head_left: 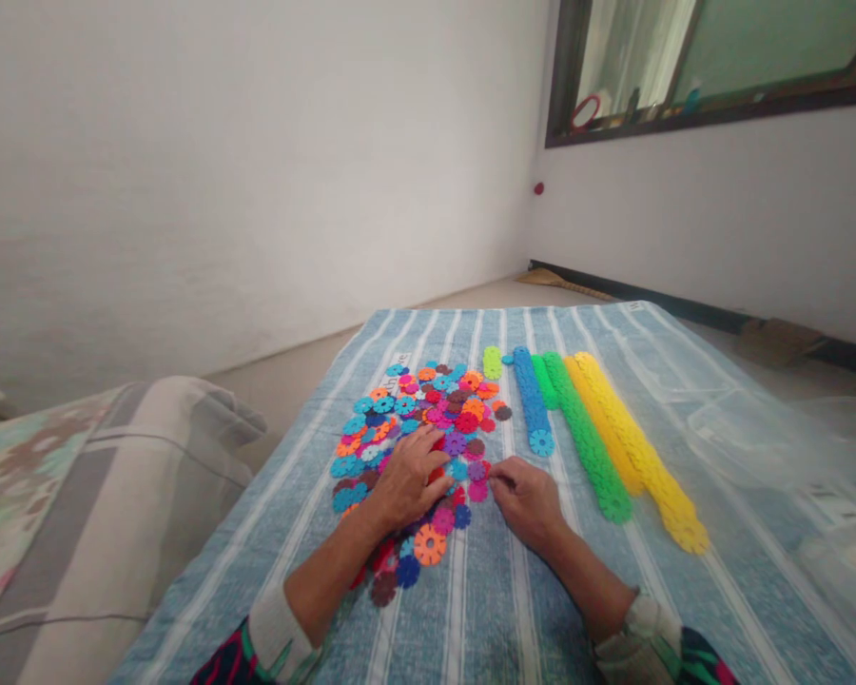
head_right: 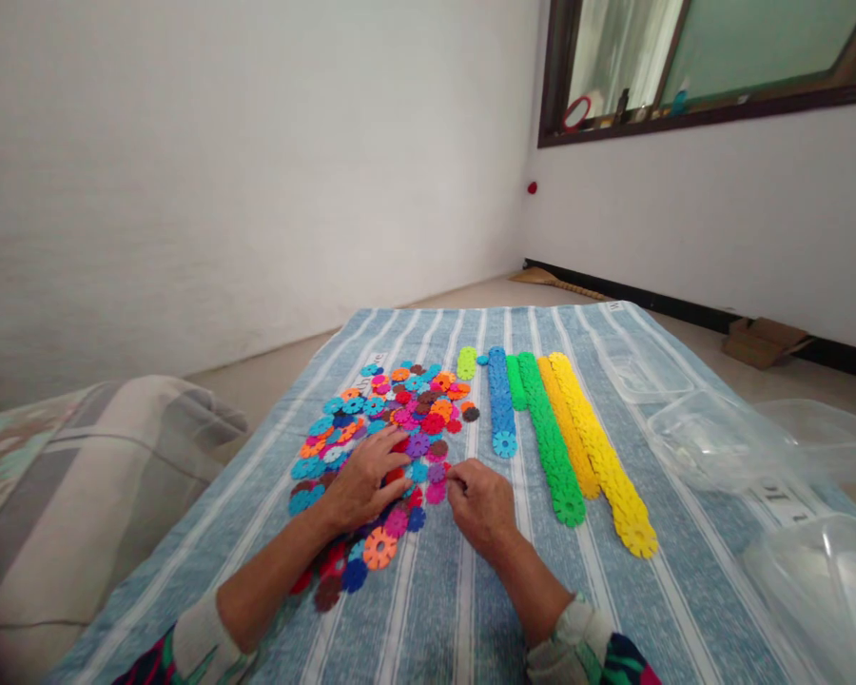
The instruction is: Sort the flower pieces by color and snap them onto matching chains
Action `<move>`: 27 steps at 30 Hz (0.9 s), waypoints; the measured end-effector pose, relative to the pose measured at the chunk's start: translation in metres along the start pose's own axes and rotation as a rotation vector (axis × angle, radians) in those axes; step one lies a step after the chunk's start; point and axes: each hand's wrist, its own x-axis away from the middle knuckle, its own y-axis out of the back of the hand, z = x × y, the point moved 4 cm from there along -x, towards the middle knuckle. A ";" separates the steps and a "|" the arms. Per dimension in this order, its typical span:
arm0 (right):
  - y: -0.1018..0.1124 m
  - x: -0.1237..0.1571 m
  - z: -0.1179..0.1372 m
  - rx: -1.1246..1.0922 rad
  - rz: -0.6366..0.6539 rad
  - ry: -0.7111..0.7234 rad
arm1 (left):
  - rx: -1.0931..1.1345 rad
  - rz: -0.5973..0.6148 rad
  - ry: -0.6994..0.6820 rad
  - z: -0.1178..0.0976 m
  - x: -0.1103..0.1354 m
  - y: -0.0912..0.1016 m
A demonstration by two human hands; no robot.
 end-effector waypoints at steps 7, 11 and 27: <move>0.000 0.001 -0.001 0.015 0.000 -0.006 | 0.010 -0.122 0.069 0.019 0.008 0.003; 0.001 0.001 0.000 0.014 0.000 -0.016 | 0.059 -0.126 0.066 0.016 0.011 0.004; 0.002 0.005 0.010 0.147 -0.123 0.117 | 0.146 -0.083 0.055 0.011 0.011 -0.005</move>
